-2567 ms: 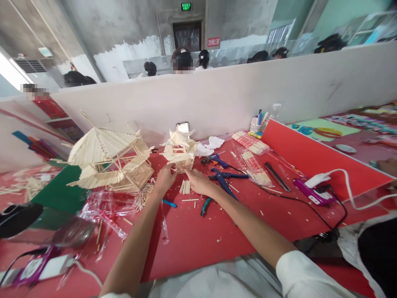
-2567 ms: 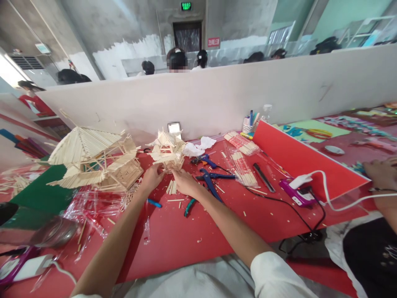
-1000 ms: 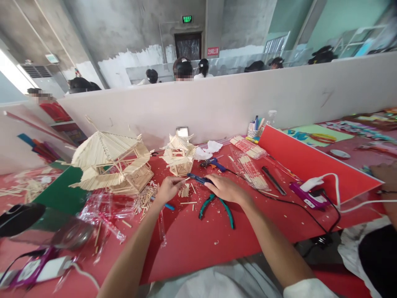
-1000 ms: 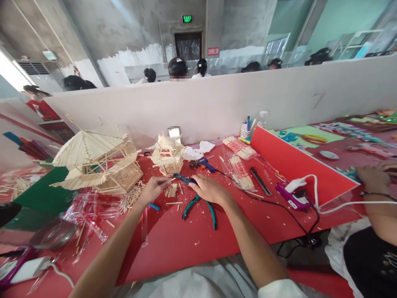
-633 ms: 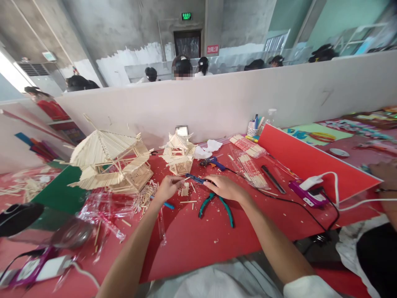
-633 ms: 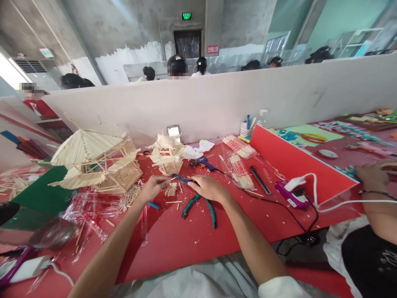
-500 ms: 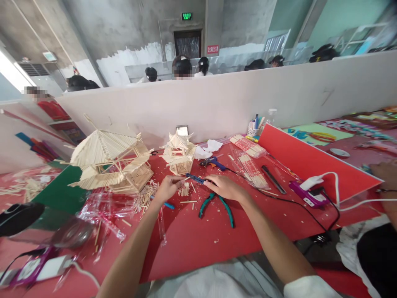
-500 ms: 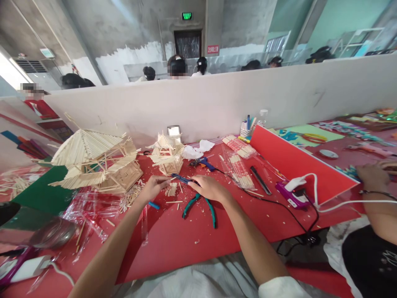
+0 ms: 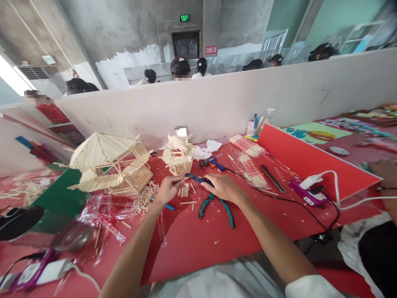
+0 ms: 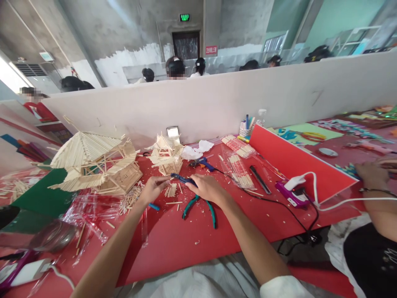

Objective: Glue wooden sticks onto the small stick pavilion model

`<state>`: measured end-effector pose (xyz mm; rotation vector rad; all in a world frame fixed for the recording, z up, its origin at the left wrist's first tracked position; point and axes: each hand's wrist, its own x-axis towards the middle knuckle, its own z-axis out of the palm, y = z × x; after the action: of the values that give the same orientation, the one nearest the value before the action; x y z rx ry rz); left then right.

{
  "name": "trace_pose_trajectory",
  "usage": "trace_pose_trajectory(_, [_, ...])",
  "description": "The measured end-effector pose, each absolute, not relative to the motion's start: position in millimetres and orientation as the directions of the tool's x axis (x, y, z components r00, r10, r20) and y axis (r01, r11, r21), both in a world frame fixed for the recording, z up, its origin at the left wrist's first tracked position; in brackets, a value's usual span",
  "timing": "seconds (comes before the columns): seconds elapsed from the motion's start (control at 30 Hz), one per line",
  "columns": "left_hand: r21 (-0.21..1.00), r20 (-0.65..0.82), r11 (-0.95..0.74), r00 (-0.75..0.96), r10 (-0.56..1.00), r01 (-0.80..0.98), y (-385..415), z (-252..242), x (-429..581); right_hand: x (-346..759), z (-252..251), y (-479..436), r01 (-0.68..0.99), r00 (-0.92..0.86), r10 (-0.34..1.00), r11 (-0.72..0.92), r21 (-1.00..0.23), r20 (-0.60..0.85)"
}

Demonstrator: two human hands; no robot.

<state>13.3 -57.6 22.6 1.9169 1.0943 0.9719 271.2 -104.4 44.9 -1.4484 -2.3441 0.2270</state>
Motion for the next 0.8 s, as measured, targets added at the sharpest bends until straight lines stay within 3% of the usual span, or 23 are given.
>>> trace_pose_trajectory(0.33, [0.82,0.284,-0.407,0.332,0.899,0.401,-54,12,12,269,48,-106,0.887,-0.383,0.908,0.413,-0.204,0.171])
trace_pose_trajectory(0.8, [0.825,0.295,-0.394,0.288,0.911,0.405,-53,11,14,273,45,-101,0.815,-0.425,0.879,0.476,-0.331,0.217])
